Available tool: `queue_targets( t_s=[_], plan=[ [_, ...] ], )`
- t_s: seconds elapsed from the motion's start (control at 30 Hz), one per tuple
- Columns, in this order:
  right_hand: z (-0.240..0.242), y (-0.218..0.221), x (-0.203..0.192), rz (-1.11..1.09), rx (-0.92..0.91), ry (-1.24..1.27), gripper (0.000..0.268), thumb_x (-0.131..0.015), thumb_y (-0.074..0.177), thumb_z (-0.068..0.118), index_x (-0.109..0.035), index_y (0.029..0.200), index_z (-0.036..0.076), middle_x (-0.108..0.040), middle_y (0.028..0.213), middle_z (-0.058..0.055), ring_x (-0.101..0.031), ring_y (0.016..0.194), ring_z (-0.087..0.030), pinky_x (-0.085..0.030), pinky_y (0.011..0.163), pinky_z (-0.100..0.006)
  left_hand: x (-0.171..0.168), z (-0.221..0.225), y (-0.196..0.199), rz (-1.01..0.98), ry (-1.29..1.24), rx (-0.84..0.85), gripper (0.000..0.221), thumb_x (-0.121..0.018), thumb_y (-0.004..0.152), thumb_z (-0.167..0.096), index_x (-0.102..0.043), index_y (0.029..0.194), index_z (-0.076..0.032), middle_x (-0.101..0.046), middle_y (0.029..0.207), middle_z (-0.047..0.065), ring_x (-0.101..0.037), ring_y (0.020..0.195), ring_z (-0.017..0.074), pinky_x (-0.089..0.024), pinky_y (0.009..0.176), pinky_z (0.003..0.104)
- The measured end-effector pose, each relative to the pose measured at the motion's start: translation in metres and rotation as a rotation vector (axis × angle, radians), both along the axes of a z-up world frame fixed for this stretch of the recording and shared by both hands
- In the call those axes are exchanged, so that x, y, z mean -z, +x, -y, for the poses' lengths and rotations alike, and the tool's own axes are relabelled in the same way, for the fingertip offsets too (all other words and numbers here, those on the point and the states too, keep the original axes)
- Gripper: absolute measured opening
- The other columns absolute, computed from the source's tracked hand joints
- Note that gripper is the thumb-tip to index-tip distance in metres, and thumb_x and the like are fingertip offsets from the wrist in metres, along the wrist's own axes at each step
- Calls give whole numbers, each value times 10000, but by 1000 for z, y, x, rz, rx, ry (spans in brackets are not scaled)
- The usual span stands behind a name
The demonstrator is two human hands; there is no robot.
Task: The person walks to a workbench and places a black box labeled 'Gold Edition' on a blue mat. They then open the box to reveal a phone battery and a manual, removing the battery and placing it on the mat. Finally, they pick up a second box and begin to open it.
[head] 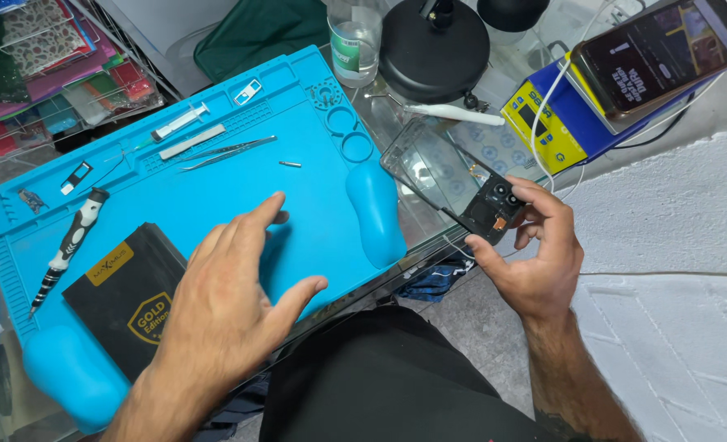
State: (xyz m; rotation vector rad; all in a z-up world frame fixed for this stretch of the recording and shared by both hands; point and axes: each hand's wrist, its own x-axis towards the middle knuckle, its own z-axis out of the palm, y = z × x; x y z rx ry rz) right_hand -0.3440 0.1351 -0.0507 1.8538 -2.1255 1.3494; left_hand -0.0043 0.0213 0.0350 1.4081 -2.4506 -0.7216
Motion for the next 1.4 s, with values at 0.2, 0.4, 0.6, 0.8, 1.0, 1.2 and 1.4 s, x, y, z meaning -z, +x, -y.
queue_targets(
  t_s=[0.2,0.4,0.6,0.8,1.0,1.2,1.4],
  plan=[
    [-1,5,12,-63,133,-7,745,-1039,860,218,-619,1431,-15,-718,1489,-202,-719,933,-224,-518,645,-286,-3,-33,27,-68,-10,-105,988,-911,818,-454,-529,1658,-100,-725,1500,42,-652,1346,280,-532,1079,511],
    [4,9,14,-198,162,-14,864,-1079,799,419,-659,1416,-15,-757,1403,-167,-677,872,-233,-538,694,-335,0,-63,42,-137,-148,-200,873,-917,816,-367,-623,1577,-58,-780,1442,71,-713,1354,270,-558,1118,463],
    [11,15,11,-225,128,-14,963,-1059,759,548,-649,1424,-15,-745,1394,-152,-673,905,-240,-598,779,-362,2,-80,49,-132,-268,-321,625,-888,888,-315,-763,1451,-74,-820,1346,64,-731,1359,309,-568,1194,486],
    [8,15,15,-208,181,68,1067,-1038,694,646,-632,1471,37,-739,1401,-71,-673,808,-212,-585,733,-396,13,-83,58,-141,-259,-361,601,-893,897,-279,-774,1444,-62,-825,1338,69,-732,1384,300,-559,1231,485],
    [6,15,18,-290,172,40,1101,-992,704,734,-633,1473,32,-761,1421,-43,-688,780,-161,-579,647,-360,15,-84,60,-142,-258,-350,607,-880,906,-290,-762,1456,-61,-820,1343,69,-729,1400,318,-565,1253,512],
    [5,19,24,-326,168,37,1104,-959,691,801,-695,1467,62,-660,875,23,-645,724,-114,-574,633,-337,17,-85,63,-151,-287,-335,600,-884,912,-286,-763,1451,-51,-824,1325,73,-740,1376,319,-572,1253,517],
    [2,19,14,-302,63,42,1030,-957,786,683,-639,1502,14,-771,1257,-24,-695,792,-117,-566,625,-300,15,-88,69,-214,-335,-326,565,-903,902,-228,-766,1394,13,-831,1279,131,-766,1330,360,-587,1260,547]
  ],
)
